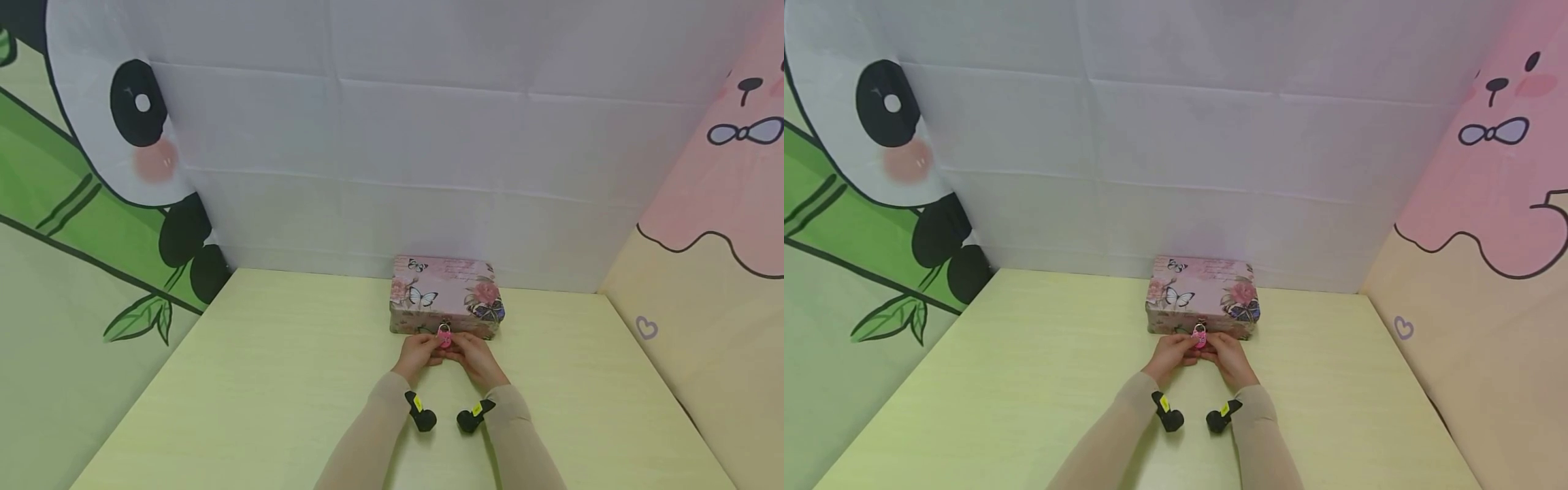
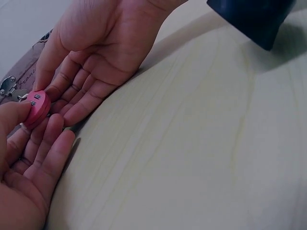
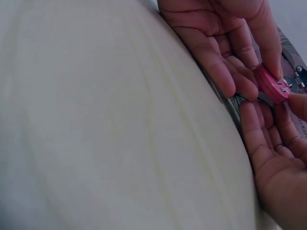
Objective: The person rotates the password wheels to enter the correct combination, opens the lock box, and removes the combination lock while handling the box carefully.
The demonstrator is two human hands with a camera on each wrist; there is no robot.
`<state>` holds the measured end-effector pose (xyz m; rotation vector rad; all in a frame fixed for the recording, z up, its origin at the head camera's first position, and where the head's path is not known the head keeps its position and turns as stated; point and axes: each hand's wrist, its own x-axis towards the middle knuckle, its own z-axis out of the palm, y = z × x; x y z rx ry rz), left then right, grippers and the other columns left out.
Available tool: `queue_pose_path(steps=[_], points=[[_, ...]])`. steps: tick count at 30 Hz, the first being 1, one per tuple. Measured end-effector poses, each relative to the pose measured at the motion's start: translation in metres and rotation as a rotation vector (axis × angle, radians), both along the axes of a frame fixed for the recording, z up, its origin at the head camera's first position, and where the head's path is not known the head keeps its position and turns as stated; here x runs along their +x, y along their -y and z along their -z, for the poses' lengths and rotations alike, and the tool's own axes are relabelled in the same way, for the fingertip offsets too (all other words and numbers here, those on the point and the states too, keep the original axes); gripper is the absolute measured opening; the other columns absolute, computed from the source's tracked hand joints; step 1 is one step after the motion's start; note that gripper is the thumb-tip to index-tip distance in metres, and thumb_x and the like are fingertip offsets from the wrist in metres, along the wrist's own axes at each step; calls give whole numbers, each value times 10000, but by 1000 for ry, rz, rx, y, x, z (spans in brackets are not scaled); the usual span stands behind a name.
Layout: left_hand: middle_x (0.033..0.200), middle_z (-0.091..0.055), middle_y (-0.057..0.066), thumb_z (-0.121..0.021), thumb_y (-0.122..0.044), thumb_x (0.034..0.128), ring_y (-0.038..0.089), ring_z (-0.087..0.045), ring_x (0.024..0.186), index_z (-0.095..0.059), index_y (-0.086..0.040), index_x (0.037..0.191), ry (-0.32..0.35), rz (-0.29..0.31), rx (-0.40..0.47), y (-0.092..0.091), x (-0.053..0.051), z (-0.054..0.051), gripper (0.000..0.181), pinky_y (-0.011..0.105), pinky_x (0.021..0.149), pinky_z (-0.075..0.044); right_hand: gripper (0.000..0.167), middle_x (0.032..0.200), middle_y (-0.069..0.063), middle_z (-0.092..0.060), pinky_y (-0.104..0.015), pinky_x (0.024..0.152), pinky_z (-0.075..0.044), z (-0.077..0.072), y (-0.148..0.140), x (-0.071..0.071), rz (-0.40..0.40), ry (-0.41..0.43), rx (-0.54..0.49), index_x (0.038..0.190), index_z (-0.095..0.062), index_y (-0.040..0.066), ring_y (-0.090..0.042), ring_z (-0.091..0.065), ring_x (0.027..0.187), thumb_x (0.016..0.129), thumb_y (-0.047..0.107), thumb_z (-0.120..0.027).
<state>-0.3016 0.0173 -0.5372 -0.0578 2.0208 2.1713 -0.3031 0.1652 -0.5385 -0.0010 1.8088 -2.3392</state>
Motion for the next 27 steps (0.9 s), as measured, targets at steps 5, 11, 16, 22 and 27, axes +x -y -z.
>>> queue_pose_path(steps=[5,11,16,22,27], points=[[846,-700,67,-609,-54,975,96,-654,718,-679,121,1073,-11,5,3,0,-1,2,213,310,698,-625,262,959,-94,-623,-241,772,-589,1,0,-1,5,9,5,1181,-520,-183,-132,-651,833,1063,25,-413],[853,-705,65,-606,-47,976,93,-659,723,-684,119,1063,-9,7,-5,0,-1,1,203,302,693,-624,258,949,-81,-625,-245,771,-591,0,1,-1,8,23,1,1174,-515,-181,-127,-651,833,1069,21,-395],[877,-712,79,-604,-46,976,97,-664,730,-685,118,1070,-16,6,-15,0,0,2,205,303,695,-624,273,957,-79,-624,-245,777,-591,0,1,-1,9,22,7,1196,-502,-196,-124,-649,842,1070,17,-387],[915,-714,106,-612,-55,973,119,-673,752,-682,121,1090,-12,1,-5,1,-1,4,222,323,712,-626,277,945,-69,-644,-254,792,-592,1,0,-1,0,15,-2,1196,-504,-204,-124,-655,851,1069,15,-392],[866,-725,117,-608,-104,976,116,-677,714,-677,120,1121,51,-30,55,-1,-4,2,276,311,701,-625,282,948,-61,-653,-256,801,-591,0,0,0,7,9,-12,1199,-517,-206,-118,-661,851,1066,18,-407]])
